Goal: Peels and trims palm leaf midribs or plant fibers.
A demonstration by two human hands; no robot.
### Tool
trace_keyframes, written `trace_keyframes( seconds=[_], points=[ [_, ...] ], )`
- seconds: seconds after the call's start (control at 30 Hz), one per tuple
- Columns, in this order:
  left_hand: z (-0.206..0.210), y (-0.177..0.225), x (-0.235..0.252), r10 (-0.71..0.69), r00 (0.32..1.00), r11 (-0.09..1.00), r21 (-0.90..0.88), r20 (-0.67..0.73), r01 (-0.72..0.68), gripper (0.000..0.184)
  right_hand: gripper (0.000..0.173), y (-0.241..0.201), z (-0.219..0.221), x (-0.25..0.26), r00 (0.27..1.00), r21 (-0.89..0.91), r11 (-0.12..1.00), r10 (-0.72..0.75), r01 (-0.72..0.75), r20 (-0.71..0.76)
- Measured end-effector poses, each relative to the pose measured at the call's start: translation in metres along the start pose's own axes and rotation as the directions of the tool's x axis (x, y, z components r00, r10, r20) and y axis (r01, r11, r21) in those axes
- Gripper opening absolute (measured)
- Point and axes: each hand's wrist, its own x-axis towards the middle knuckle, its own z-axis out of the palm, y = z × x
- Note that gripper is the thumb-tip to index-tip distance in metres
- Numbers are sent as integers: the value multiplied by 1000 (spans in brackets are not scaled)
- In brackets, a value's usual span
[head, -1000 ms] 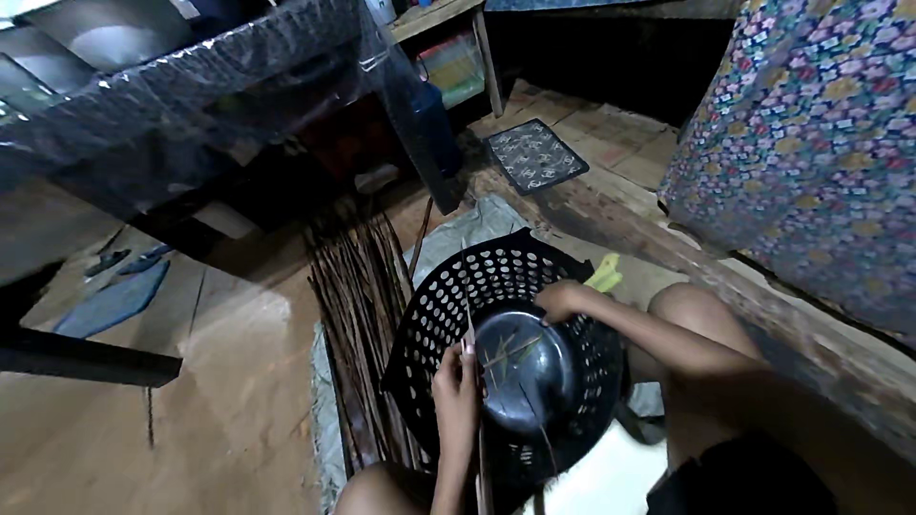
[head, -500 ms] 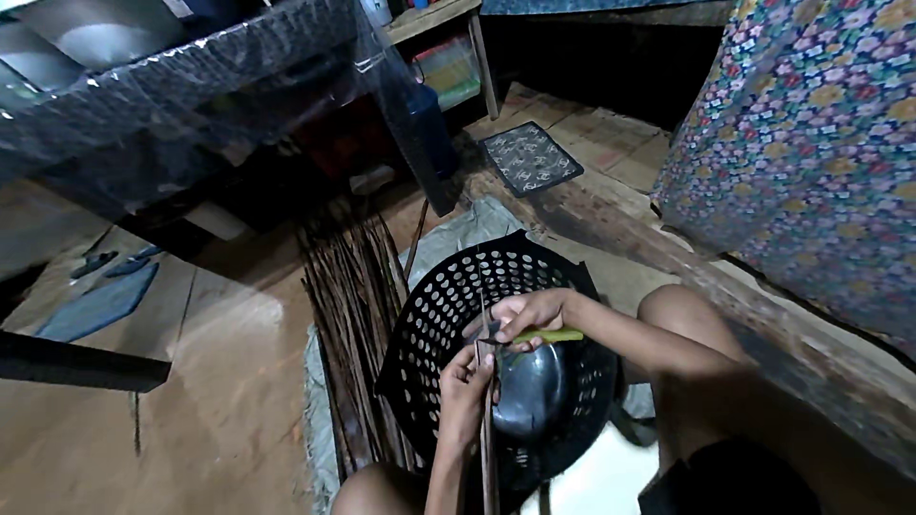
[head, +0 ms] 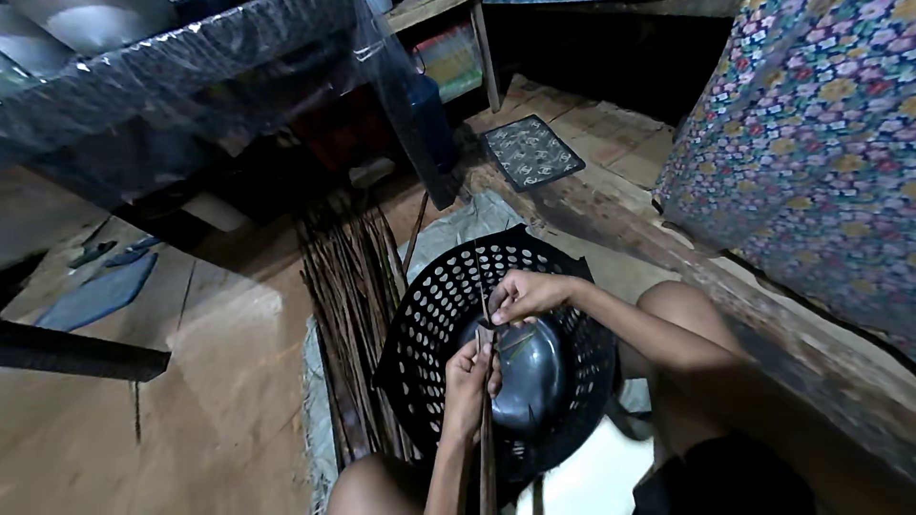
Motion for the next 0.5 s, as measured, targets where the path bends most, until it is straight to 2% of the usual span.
trace_keyframes(
  seconds=[0.1, 0.17, 0.2, 0.27, 0.33, 0.4, 0.5],
  points=[
    [0, -3, 2, -10, 1000, 1000, 5, 9, 10, 33, 16, -6, -4, 1, 1000, -139, 990, 11, -13, -10],
    [0, -4, 3, -19, 1000, 1000, 11, 20, 18, 32, 21, -11, -7, 1, 993, -196, 980, 5, -28, -117],
    [0, -6, 3, -27, 999, 1000, 15, 28, 27, 32, 24, -12, -11, 2, 978, -178, 983, 6, -44, -209],
    [0, -9, 2, -44, 998, 999, 22, 40, 43, 32, 23, -3, -25, 9, 902, -43, 999, 0, -20, -432],
    [-1, -11, 2, -43, 998, 999, 18, 53, 42, 32, 18, 4, -43, 12, 837, 142, 990, 66, 13, -543],
    [-3, -10, 2, -41, 998, 999, 9, 52, 41, 33, 15, 0, -47, 3, 881, 226, 974, 132, -30, -454],
    [-5, -8, 2, -69, 996, 997, -40, 57, 71, 35, 23, -3, -27, -9, 983, 180, 980, 111, -84, -146]
  ],
)
